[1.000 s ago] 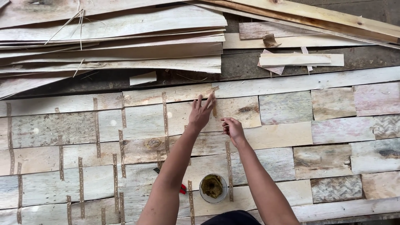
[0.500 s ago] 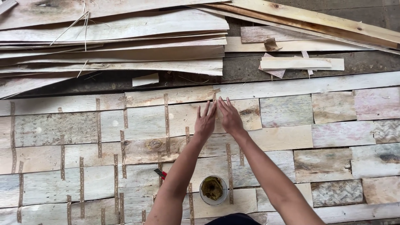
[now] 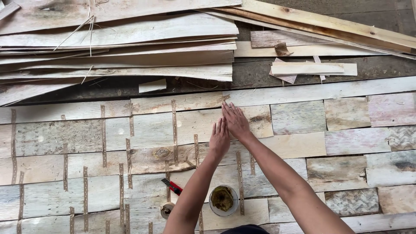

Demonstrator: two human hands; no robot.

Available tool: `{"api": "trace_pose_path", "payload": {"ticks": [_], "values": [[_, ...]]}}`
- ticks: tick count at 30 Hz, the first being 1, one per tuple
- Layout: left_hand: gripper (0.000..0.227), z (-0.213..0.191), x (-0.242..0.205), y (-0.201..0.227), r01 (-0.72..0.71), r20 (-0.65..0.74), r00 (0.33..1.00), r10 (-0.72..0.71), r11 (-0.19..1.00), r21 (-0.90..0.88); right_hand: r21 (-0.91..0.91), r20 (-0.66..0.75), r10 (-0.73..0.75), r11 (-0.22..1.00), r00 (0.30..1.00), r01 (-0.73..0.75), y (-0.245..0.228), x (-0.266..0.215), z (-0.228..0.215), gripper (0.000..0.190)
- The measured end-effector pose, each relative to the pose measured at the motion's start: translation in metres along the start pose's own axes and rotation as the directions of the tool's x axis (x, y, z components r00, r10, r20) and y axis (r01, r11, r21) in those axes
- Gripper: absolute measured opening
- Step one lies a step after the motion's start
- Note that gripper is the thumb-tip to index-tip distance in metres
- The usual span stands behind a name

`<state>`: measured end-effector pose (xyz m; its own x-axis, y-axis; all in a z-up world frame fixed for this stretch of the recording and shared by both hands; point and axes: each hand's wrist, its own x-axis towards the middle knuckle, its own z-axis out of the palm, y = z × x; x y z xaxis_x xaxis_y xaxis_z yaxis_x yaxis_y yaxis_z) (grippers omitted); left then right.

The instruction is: Applying thin decorative wood strips over the seams of a wooden tiled panel using adhesive.

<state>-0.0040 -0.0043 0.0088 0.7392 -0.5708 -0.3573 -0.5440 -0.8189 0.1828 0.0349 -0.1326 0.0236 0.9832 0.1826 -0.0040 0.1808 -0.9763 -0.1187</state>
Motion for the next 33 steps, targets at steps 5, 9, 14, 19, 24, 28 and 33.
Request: {"api": "trace_pose_path", "payload": {"ticks": [5, 9, 14, 19, 24, 28, 33], "values": [[0.069, -0.007, -0.010, 0.012, 0.030, -0.003, 1.000, -0.030, 1.000, -0.004, -0.050, -0.024, 0.013, 0.999, 1.000, -0.014, 0.005, 0.002, 0.019, 0.063], [0.066, -0.001, -0.013, 0.013, 0.028, -0.043, 0.999, -0.028, 1.000, -0.012, -0.076, -0.042, 0.011, 0.997, 0.999, -0.014, 0.015, 0.012, 0.037, 0.064], [0.071, 0.004, -0.006, 0.008, 0.015, -0.036, 0.999, -0.017, 0.999, -0.048, -0.058, 0.015, 0.065, 0.996, 0.998, -0.064, 0.022, 0.022, 0.038, 0.063], [0.073, 0.021, 0.001, -0.003, 0.009, -0.045, 0.999, -0.012, 0.997, -0.082, -0.014, 0.052, 0.086, 0.996, 0.995, -0.086, 0.021, 0.030, 0.017, 0.059], [0.083, 0.018, 0.008, -0.013, -0.001, -0.064, 0.998, -0.008, 0.989, -0.145, 0.029, 0.128, 0.065, 0.997, 0.990, -0.069, 0.029, 0.031, 0.020, 0.070], [0.076, -0.004, 0.016, -0.022, -0.003, -0.135, 0.991, -0.017, 0.989, -0.145, 0.031, 0.116, 0.060, 0.997, 0.991, -0.064, 0.024, 0.028, -0.003, 0.068], [0.072, -0.003, 0.036, -0.020, 0.042, -0.069, 0.996, -0.048, 0.995, -0.096, 0.027, 0.134, 0.041, 0.999, 0.990, -0.045, 0.026, 0.024, -0.010, 0.071]]}}
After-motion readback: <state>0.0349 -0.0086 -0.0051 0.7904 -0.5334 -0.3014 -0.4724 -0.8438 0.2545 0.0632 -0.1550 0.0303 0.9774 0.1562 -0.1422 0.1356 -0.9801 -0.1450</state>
